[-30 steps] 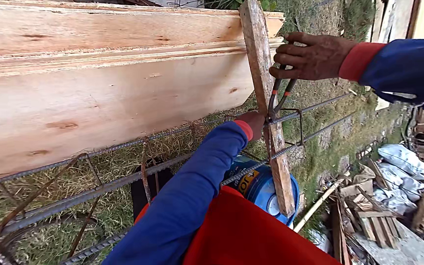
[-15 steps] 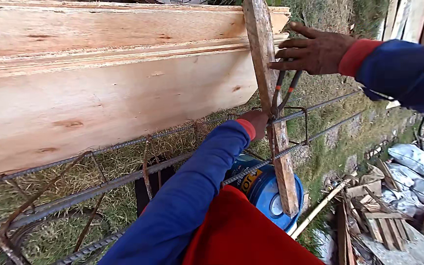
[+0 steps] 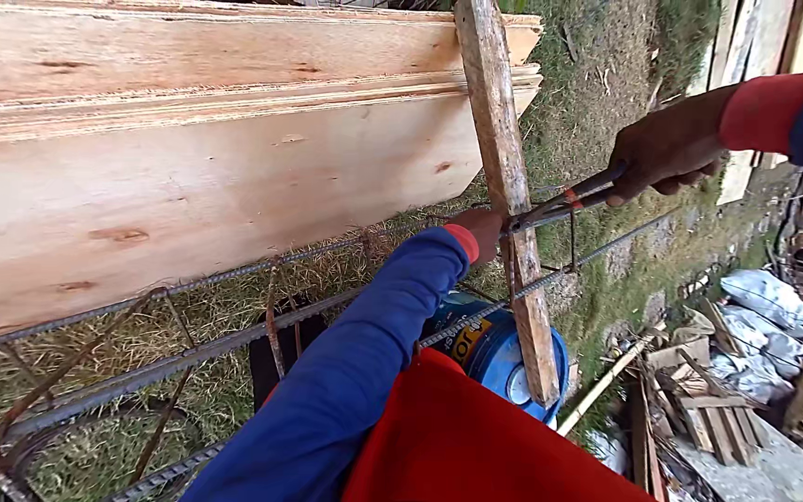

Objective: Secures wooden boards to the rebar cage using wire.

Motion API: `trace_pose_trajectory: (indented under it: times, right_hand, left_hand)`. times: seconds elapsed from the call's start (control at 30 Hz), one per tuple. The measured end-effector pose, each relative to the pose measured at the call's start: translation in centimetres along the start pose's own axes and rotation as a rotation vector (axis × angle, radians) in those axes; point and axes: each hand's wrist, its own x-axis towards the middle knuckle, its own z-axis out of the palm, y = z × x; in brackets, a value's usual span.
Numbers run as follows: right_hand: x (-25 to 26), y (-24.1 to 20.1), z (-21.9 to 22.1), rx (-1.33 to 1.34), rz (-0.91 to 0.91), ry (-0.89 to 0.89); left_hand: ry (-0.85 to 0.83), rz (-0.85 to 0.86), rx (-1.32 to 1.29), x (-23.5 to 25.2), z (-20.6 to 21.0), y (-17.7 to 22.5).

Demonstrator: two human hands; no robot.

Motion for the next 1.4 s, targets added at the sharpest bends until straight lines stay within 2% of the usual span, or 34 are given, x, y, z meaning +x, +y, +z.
trace_pose_trajectory:
  times: [0.07, 0.2, 0.4, 0.5, 0.53, 0.63, 0.73, 0.83, 0.9, 0.97, 1.0, 1.17, 1.23, 1.33, 1.4]
  right_hand:
    - [-0.6, -0.2, 0.3, 0.148, 0.046, -0.062]
    - [-0.8, 1.0, 1.1, 0.266, -0.013, -0.145]
    - [-3.5, 0.1, 9.4, 0.658, 0.013, -0.091]
    - [-2.7, 0.6, 11.0, 0.669, 0.042, -0.061]
    - [-2.4, 0.7, 10.8, 0.561, 0.041, -0.009]
    - [-2.5, 0.2, 9.9, -0.063, 0.037, 0.292]
    - [-3.1, 0.7, 9.0, -0.617, -0.217, 0.701]
    - [-2.0, 1.7, 6.0, -0.863, -0.503, 0.989]
    - [-0.7, 1.5, 2.8, -0.930, -0.660, 1.032]
    - [-0.1, -0.1, -0.1, -0.990, -0.689, 0.948]
    - [-0.3, -1.1, -1.1, -0.989, -0.641, 0.864]
    - [-2.0, -3.9, -2.7, -0.726, -0.199, 0.305]
    - [-1.9, -3.2, -1.8, -0.498, -0.127, 0.152]
    - [-0.9, 0.0, 1.2, 0.155, -0.117, -0.068]
    - [-0.7, 1.4, 3.1, 0.463, -0.108, -0.208]
  left_hand:
    - [-0.001, -0.007, -0.012, -0.2, -0.1, 0.1]
    - [0.020, -0.002, -0.027, -0.3, 0.0, 0.0]
    - [0.001, 0.012, -0.071, -0.7, -0.4, 0.0]
    - [0.011, 0.018, -0.072, -0.6, -0.2, 0.0]
    - [0.012, 0.016, -0.079, -0.6, -0.3, 0.0]
    - [0.005, 0.022, -0.074, -0.8, -0.5, 0.0]
    - [0.001, 0.026, -0.071, -0.9, -0.4, 0.0]
    - [0.008, 0.025, -0.068, -0.5, -0.2, -0.1]
    - [0.010, 0.029, -0.063, -0.4, -0.1, -0.2]
    - [0.001, 0.029, -0.060, -0.5, -0.1, -0.1]
    - [-0.001, 0.026, -0.058, -0.5, -0.2, -0.1]
    - [0.000, 0.015, -0.045, -0.6, -0.3, -0.1]
    - [0.007, 0.021, -0.043, -0.5, -0.3, -0.2]
    - [0.022, 0.023, -0.056, -0.4, -0.2, -0.2]
    - [0.018, 0.016, -0.072, -0.5, -0.3, -0.2]
